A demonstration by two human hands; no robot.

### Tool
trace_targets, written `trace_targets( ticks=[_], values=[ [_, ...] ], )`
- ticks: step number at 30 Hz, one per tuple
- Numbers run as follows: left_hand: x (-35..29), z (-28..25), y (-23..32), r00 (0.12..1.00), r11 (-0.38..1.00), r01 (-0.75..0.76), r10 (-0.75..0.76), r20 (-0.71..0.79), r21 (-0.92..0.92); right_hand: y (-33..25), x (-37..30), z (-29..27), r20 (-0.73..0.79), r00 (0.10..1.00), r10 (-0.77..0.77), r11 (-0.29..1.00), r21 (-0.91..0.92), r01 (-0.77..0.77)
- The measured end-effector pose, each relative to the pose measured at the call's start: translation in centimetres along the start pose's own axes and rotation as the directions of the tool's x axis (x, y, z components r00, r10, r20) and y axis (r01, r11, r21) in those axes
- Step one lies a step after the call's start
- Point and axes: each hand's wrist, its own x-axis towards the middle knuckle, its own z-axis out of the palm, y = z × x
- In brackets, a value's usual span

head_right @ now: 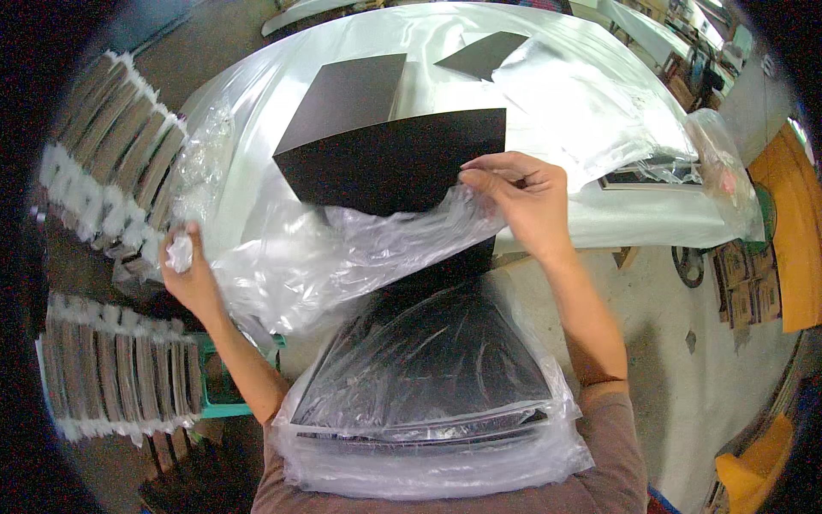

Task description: The person wraps individual black panels in plastic bags, handling them one by one from a stack and placing each bagged panel onto a second stack.

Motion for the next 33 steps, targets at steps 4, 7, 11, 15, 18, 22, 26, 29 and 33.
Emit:
trace_targets(
  ticks=[4, 7, 11, 15, 18, 22, 26, 29, 33],
  values=[
    [-4.5, 2.6, 11.0, 0.724, 0.737, 0.030, 0.449, 0.523, -0.675, -1.4, -0.6, 3.3, 0.066, 0.993, -0.103, 0.995, -0.014, 0.104],
    [-7.4, 4.9, 12.3, 0.454, 0.786, 0.377, 0.304, 0.838, -0.489, -2.2, -1.0, 3.9, 0.150, 0.973, -0.176, 0.984, -0.012, 0.180],
    [-8.6, 6.7, 11.1, 0.580, 0.390, 0.675, 0.244, 0.777, -0.626, -0.9, -0.8, 3.7, 0.243, 0.960, -0.137, 0.963, 0.258, 0.073],
    [-8.0, 5.9, 11.8, 0.526, 0.147, 0.823, 0.170, 0.833, -0.549, -0.2, -0.4, 3.7, 0.249, 0.968, -0.017, 0.917, 0.390, -0.084],
    [-8.3, 6.2, 13.1, 0.677, 0.340, 0.554, 0.347, 0.649, -0.760, 0.5, -0.3, 3.5, 0.206, 0.961, -0.187, 0.982, 0.055, 0.180],
    [-9.0, 6.7, 12.6, 0.545, 0.675, 0.417, 0.350, 0.762, -0.609, -0.3, -0.4, 3.6, 0.163, 0.945, -0.283, 0.947, -0.110, 0.303],
    [-8.9, 6.1, 11.5, 0.375, 0.307, 0.840, 0.268, 0.887, -0.448, 0.0, -0.3, 3.7, 0.253, 0.965, -0.066, 0.981, 0.195, 0.016],
    [-9.1, 5.7, 11.5, 0.265, 0.150, 0.930, 0.355, 0.897, -0.334, 1.1, -0.4, 2.7, 0.537, 0.823, 0.185, 0.444, 0.701, -0.558],
    [-9.0, 4.9, 5.3, -0.008, 0.545, 0.743, 0.588, 0.809, -0.389, 0.5, 1.5, -1.8, 0.483, 0.865, 0.135, 0.183, 0.846, -0.500]
  ],
)
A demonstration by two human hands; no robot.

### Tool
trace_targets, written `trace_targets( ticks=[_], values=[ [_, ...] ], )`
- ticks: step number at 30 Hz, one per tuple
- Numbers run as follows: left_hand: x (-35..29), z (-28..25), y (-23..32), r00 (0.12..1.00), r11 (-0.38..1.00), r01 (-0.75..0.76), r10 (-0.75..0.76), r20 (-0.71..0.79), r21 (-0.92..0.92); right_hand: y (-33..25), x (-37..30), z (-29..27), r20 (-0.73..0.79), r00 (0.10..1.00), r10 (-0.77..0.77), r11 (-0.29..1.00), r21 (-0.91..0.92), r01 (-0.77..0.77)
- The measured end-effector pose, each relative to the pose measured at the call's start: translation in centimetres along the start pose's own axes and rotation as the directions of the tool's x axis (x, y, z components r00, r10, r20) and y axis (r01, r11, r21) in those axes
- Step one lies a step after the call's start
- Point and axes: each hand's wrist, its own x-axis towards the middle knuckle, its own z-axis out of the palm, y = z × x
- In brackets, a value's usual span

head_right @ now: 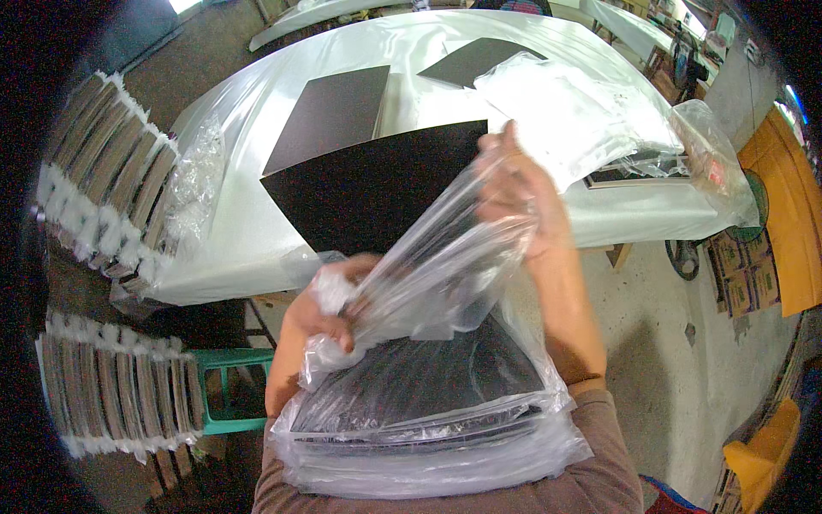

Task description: The person wraps individual black panels in plastic bags, handling them one by one from a stack and placing each bagged panel onto a second stack.

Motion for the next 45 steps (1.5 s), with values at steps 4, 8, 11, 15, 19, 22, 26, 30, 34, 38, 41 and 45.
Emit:
trace_targets(
  ticks=[4, 8, 11, 15, 19, 22, 26, 30, 34, 38, 41, 45],
  values=[
    [-6.0, -5.6, -6.8, 0.931, 0.918, -0.362, 0.346, -0.117, -0.163, -3.4, -1.3, -1.3, -0.213, 0.859, -0.465, 0.874, -0.263, 0.408],
    [-6.0, -4.5, -5.1, 0.794, 0.950, -0.297, 0.189, -0.577, -0.097, -0.2, -3.9, -1.3, -0.117, 0.992, 0.056, 0.794, -0.596, -0.115],
    [-4.9, -4.2, -5.4, 0.766, 0.989, -0.145, 0.130, -0.629, 0.028, 2.8, -4.6, -2.1, 0.171, 0.900, 0.402, 0.442, -0.897, -0.027],
    [-5.6, -4.4, -6.3, 0.717, 0.994, -0.038, 0.097, -0.691, 0.100, 3.4, -3.8, -2.3, 0.227, 0.915, 0.332, 0.563, -0.827, 0.000],
    [-2.9, -4.5, -6.6, 0.731, 0.993, -0.032, 0.098, -0.675, 0.110, 4.6, -3.5, -2.3, 0.412, 0.565, 0.715, 0.474, -0.880, 0.041],
    [-4.5, -4.6, -5.0, 0.679, 0.987, 0.027, 0.100, -0.727, 0.161, 2.1, -3.1, -2.3, 0.350, 0.898, 0.268, 0.733, -0.678, 0.046],
    [-5.5, -5.3, -7.0, 0.611, 0.983, 0.107, 0.055, -0.790, 0.151, -0.2, -2.2, -3.1, -0.077, 0.953, -0.291, 0.927, -0.268, 0.262],
    [-5.2, -5.6, -7.7, 0.475, 0.996, -0.038, -0.049, -0.878, -0.076, 0.0, -3.7, -3.9, 0.375, 0.918, 0.125, 0.877, -0.475, 0.075],
    [-4.0, -3.5, -3.8, 0.499, 0.773, -0.528, -0.052, -0.865, -0.351, -0.5, -3.6, -3.9, 0.548, 0.721, 0.425, 0.449, -0.819, 0.358],
    [-4.8, -6.7, 1.7, 0.992, 0.834, -0.058, 0.110, -0.063, 0.549, -2.0, -3.8, -2.5, 0.193, 0.979, 0.070, 0.580, -0.806, 0.118],
    [-1.8, -5.1, 2.8, 0.704, 0.655, 0.440, 0.173, -0.689, 0.615, -1.1, -3.2, -1.1, 0.012, 0.951, -0.308, 0.102, -0.994, 0.046],
    [1.9, -4.1, 4.1, 0.439, 0.487, 0.487, 0.581, -0.685, 0.725, 0.2, 0.6, -0.1, 0.297, 0.744, -0.598, -0.515, -0.854, -0.073]
  ],
)
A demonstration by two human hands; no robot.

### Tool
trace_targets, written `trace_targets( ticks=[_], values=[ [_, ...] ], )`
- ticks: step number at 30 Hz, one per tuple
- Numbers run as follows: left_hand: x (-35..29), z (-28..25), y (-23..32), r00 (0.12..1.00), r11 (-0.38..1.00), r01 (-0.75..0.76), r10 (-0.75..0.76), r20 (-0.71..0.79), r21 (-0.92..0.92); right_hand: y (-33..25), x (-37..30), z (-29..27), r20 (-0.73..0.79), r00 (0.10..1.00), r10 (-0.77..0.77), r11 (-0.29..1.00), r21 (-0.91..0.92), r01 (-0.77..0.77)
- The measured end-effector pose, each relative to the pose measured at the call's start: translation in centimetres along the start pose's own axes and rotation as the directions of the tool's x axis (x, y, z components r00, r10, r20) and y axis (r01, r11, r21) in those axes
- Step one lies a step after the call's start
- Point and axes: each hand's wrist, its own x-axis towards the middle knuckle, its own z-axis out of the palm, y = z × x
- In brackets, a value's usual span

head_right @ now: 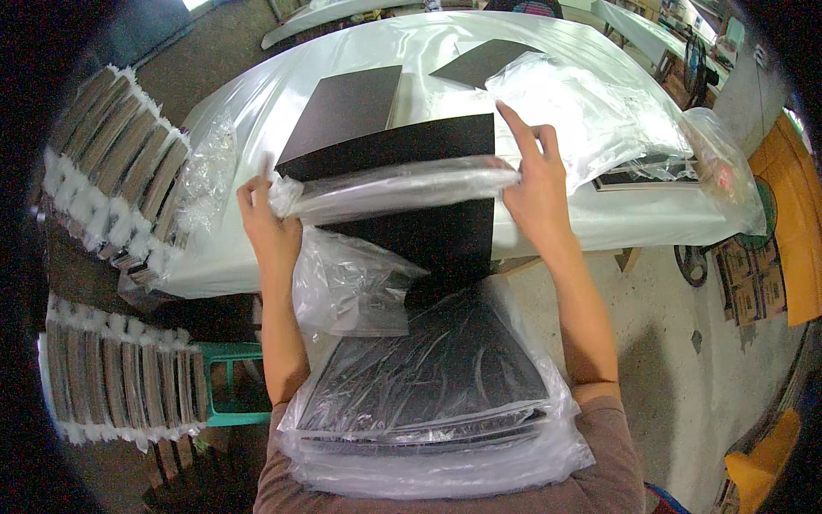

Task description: The person wraps individual black panels in plastic bags, handling them one by one from a stack and placing each bagged panel onto a second stack.

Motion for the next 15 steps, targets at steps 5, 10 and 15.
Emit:
trace_targets(
  ticks=[5, 10, 15],
  values=[
    [-2.0, 0.8, -2.7, 0.907, 0.930, -0.347, 0.366, -0.207, 0.124, 1.4, -0.5, 1.1, -0.028, 0.994, -0.109, 0.986, -0.130, 0.104],
    [-5.9, 1.7, -6.5, 0.876, 0.899, -0.438, 0.431, -0.219, 0.016, 1.2, -3.4, 1.3, -0.181, 0.979, -0.091, 0.995, 0.017, 0.096],
    [-4.6, -2.1, -2.4, 0.967, 0.860, -0.227, 0.255, 0.000, -0.456, 0.7, -1.2, -0.5, -0.181, 0.973, -0.141, 0.990, -0.036, 0.137]
  ],
)
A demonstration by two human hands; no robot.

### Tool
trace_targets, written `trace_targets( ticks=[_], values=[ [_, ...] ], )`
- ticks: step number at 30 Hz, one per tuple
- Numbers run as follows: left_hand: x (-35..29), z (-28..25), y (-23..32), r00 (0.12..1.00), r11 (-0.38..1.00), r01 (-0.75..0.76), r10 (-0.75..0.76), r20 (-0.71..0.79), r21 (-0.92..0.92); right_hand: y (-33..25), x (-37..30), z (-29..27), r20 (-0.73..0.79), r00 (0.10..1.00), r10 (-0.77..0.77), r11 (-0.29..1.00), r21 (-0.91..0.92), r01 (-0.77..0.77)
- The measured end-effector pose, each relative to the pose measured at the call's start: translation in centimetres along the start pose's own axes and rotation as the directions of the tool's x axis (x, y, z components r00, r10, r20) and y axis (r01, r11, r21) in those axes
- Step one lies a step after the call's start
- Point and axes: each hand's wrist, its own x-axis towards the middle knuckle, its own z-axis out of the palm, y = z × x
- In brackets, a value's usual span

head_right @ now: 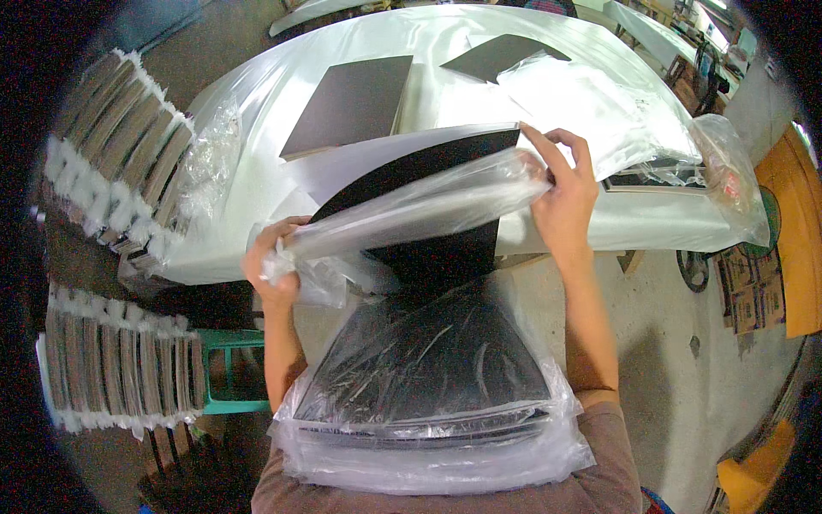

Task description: The person wraps individual black panels in plastic bags, handling them one by one from a stack and placing each bagged panel onto a second stack.

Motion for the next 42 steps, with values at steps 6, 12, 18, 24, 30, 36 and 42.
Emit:
trace_targets(
  ticks=[6, 12, 18, 24, 30, 36, 42],
  values=[
    [2.9, -0.7, 0.7, 0.618, 0.504, 0.753, -0.762, 0.192, -0.424, 1.6, 1.8, -1.6, 0.332, 0.911, 0.242, 0.847, 0.386, -0.366],
    [0.3, -0.9, -6.5, 0.388, 0.255, 0.914, -0.779, 0.493, -0.316, 6.3, -2.1, -2.8, 0.830, 0.535, 0.159, -0.121, 0.554, -0.824],
    [-4.2, 4.1, -4.4, 0.288, -0.164, 0.784, -0.759, 0.584, -0.599, 10.2, -13.7, 2.0, 0.912, 0.318, 0.259, -0.198, 0.372, -0.907],
    [-9.5, 6.1, -6.7, 0.429, 0.286, 0.893, -0.771, 0.471, -0.347, 15.5, -22.9, 7.5, 0.890, 0.154, 0.430, 0.081, 0.132, -0.988],
    [-15.0, 1.0, -15.1, 0.458, 0.460, 0.680, -0.875, 0.161, 0.571, 14.7, -19.0, 5.2, 0.825, 0.323, 0.464, 0.521, 0.041, -0.853],
    [-0.5, -8.3, -6.3, 0.868, 0.763, 0.496, -0.417, -0.270, 0.415, 6.6, -4.6, -0.4, 0.945, 0.286, -0.156, 0.633, 0.318, -0.706],
    [4.5, 2.9, 6.4, 0.839, 0.432, 0.526, -0.406, 0.363, -0.732, -7.1, 0.9, 1.9, 0.621, 0.711, -0.328, 0.600, 0.719, -0.351]
  ],
)
